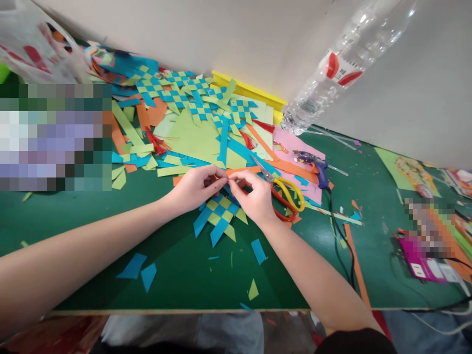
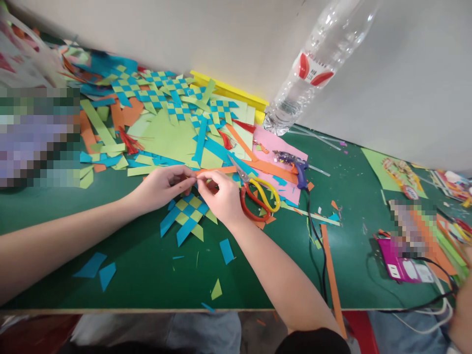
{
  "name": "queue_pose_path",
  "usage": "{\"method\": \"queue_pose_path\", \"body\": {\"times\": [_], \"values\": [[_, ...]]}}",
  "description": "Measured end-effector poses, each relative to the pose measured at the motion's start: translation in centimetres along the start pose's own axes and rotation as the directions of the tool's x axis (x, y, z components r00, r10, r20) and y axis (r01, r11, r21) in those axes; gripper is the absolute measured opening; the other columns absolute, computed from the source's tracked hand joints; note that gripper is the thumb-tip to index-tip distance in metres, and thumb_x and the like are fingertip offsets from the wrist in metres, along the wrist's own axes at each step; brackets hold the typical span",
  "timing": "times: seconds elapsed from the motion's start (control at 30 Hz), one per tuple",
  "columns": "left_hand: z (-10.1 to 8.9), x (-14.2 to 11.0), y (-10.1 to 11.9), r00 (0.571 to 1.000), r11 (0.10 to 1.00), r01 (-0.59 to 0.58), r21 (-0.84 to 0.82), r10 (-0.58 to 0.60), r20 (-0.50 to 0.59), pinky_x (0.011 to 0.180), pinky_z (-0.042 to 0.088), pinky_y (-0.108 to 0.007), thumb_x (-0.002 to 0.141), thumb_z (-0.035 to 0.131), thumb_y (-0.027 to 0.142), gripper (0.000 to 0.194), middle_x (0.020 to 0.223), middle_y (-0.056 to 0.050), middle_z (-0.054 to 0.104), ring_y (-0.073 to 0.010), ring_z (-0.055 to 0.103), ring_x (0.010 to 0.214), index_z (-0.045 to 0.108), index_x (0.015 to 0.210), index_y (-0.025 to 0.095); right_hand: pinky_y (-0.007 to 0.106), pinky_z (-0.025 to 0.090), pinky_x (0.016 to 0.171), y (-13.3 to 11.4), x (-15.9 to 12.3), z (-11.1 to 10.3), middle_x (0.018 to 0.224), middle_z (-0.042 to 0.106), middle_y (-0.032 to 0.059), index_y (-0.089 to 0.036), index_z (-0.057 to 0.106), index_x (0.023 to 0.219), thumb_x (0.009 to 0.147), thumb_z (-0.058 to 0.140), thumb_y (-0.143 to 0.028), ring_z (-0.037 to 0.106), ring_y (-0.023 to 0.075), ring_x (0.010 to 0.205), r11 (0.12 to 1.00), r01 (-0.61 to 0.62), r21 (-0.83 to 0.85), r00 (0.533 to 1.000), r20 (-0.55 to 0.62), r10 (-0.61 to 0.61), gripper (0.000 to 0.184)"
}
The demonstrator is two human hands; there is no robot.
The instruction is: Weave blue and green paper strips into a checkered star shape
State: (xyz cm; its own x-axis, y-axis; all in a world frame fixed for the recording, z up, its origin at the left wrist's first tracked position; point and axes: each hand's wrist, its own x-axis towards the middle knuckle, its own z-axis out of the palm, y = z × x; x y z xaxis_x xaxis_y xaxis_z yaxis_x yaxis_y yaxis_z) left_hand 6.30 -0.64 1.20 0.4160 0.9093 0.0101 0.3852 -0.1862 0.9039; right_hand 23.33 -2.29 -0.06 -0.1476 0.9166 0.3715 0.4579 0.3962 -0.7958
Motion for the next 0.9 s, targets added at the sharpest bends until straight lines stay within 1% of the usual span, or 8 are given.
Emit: {"method": "queue_pose_path", "body": {"times": [0.23, 0.4, 0.5, 0.67, 0.9], "values": [[-0.02, 0.05, -0.01, 1.000, 1.000, 0.009, -0.006, -0.009, 0.002, 0.049, 0.041, -0.020, 0.086, 0.051, 0.033, 0.020, 0.063, 0.000, 0.058, -0.0093, 0.053, 0.053, 0.060, 0.087, 0.015, 0.026, 0.051, 0.061, 0.01, 0.00, -0.09, 0.082, 0.067, 0.0025, -0.019, 0.062, 0.085, 0.082, 0.055, -0.024, 0.060, 0.0114, 0.064, 0.999, -0.036, 0.039, 0.999, 0.022, 0.035, 0.010], [-0.05, 0.05, 0.22, 1.000, 1.000, 0.012, -0.003, -0.012, 0.002, 0.049, 0.041, -0.021, 0.086, 0.050, 0.033, 0.020, 0.062, 0.000, 0.058, -0.0092, 0.053, 0.051, 0.060, 0.086, 0.015, 0.026, 0.051, 0.061, 0.05, -0.06, -0.04, 0.079, 0.067, 0.0012, -0.019, 0.063, 0.084, 0.079, 0.059, -0.025, 0.058, 0.0110, 0.061, 1.000, 0.010, 0.000, 1.000, -0.021, -0.010, 0.009], [-0.03, 0.06, 0.22, 1.000, 1.000, 0.010, -0.016, -0.010, 0.004, 0.051, 0.042, -0.021, 0.086, 0.050, 0.034, 0.021, 0.062, 0.000, 0.058, -0.0096, 0.054, 0.053, 0.060, 0.087, 0.015, 0.026, 0.050, 0.062, -0.06, -0.09, -0.03, 0.079, 0.067, 0.0014, -0.018, 0.064, 0.084, 0.080, 0.058, -0.025, 0.058, 0.0106, 0.062, 0.999, 0.030, -0.017, 0.999, -0.036, -0.030, 0.009], [-0.08, 0.07, 0.07, 1.000, 1.000, 0.005, -0.030, -0.005, 0.008, 0.052, 0.043, -0.022, 0.086, 0.050, 0.036, 0.024, 0.062, 0.000, 0.058, -0.0102, 0.054, 0.055, 0.061, 0.087, 0.015, 0.026, 0.050, 0.063, -0.32, -0.10, -0.14, 0.080, 0.067, 0.0010, -0.019, 0.064, 0.084, 0.082, 0.056, -0.025, 0.059, 0.0110, 0.066, 0.999, 0.032, -0.037, 0.999, -0.028, -0.033, 0.010], [-0.14, 0.01, 0.14, 1.000, 1.000, 0.006, -0.023, -0.006, 0.005, 0.051, 0.043, -0.021, 0.085, 0.051, 0.036, 0.022, 0.062, 0.000, 0.059, -0.0105, 0.055, 0.053, 0.061, 0.086, 0.016, 0.027, 0.051, 0.061, -0.02, -0.15, -0.17, 0.079, 0.069, 0.0010, -0.020, 0.064, 0.084, 0.081, 0.058, -0.028, 0.060, 0.0116, 0.063, 1.000, 0.009, -0.019, 1.000, -0.013, -0.010, 0.011]]}}
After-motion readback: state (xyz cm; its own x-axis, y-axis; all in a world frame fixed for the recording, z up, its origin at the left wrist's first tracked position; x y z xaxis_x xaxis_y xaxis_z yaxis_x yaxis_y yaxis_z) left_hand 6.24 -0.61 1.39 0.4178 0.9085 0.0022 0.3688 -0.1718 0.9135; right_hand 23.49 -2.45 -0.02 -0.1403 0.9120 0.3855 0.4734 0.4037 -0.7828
